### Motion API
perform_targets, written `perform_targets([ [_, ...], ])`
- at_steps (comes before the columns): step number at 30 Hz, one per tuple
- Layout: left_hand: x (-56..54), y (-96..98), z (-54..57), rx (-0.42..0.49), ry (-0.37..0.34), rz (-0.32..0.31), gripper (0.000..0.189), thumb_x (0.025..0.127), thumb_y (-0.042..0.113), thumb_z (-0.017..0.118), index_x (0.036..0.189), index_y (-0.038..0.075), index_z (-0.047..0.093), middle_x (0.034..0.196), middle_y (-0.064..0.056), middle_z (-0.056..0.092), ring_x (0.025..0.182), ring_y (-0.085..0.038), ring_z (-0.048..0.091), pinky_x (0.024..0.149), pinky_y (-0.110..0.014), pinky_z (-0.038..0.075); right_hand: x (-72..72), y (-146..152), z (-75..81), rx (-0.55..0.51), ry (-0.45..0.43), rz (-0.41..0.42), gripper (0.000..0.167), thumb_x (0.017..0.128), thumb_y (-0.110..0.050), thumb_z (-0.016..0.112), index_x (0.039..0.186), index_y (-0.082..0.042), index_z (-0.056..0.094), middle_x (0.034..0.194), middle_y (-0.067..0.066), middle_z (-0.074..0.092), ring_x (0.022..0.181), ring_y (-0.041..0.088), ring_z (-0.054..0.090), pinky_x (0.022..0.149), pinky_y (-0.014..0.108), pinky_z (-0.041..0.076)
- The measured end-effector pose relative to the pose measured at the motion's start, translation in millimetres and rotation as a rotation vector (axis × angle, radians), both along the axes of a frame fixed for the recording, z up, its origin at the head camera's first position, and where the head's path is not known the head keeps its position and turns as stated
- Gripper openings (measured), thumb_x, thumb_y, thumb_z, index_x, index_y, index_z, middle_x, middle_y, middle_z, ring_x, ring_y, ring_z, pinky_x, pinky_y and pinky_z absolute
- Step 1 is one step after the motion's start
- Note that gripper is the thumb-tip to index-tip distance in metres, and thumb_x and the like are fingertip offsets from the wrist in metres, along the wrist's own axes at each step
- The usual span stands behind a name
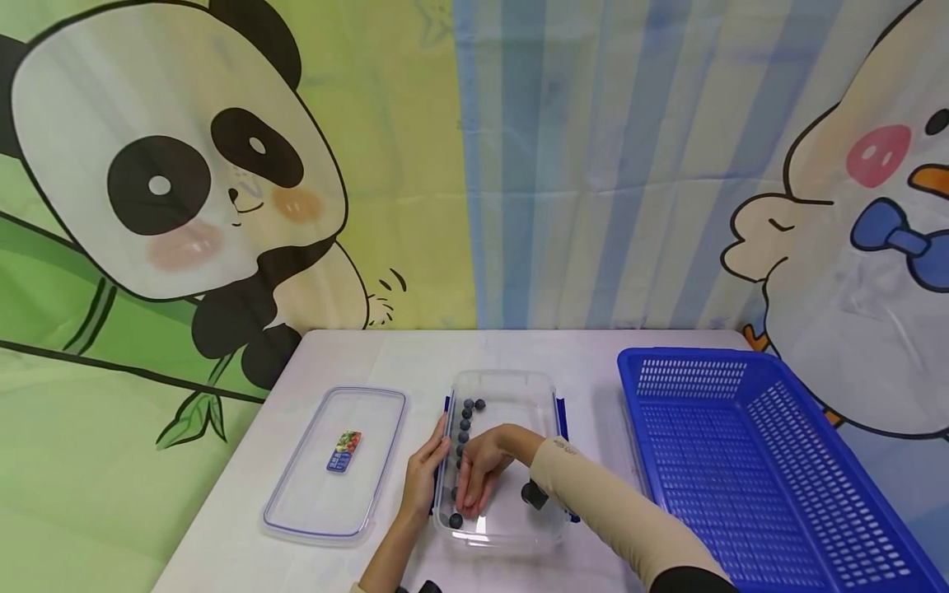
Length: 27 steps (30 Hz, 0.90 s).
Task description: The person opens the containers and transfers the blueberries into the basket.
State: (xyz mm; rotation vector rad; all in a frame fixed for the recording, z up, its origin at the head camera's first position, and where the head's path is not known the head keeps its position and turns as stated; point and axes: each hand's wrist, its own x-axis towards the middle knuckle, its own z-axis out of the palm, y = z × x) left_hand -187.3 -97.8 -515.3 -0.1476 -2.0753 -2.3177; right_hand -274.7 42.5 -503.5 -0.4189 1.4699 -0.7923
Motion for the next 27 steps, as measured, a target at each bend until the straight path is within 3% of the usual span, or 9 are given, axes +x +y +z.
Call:
perform_targets([
  [13,1.3,1.0,-2.6,-0.002,0.000,0.010,0.042,0.100,0.019,0.040,0.141,0.008,0.036,0.146,0.000,0.032,0.135,-0.013,0.023,0.110,-0.024,0.017,11.1,-2,-4.3,-0.024,-0.008,-0.012,0.020,0.083,0.010,0.058,0.100,0.007,0.068,0.094,0.021,0.067,0.087,0.026,0.067,0.080,0.032,0.054],
  [21,1.2,0.5,-2.1,-0.007,0.014,0.021,0.043,0.099,0.017,0.040,0.140,0.004,0.036,0.146,-0.003,0.032,0.135,-0.015,0.022,0.109,-0.021,0.018,17.7,-3,-5.7,-0.017,0.050,-0.016,0.018,0.082,0.009,0.061,0.097,0.005,0.070,0.091,0.019,0.069,0.079,0.021,0.068,0.075,0.030,0.055],
  [27,-6.7,0.0,-18.5,0.020,0.026,0.026,0.042,0.099,0.017,0.042,0.139,0.007,0.038,0.146,-0.003,0.032,0.135,-0.016,0.022,0.108,-0.018,0.018,19.7,-2,-8.5,-0.011,0.075,-0.011,0.017,0.082,0.009,0.062,0.096,0.005,0.070,0.091,0.016,0.069,0.072,0.016,0.067,0.072,0.029,0.056],
])
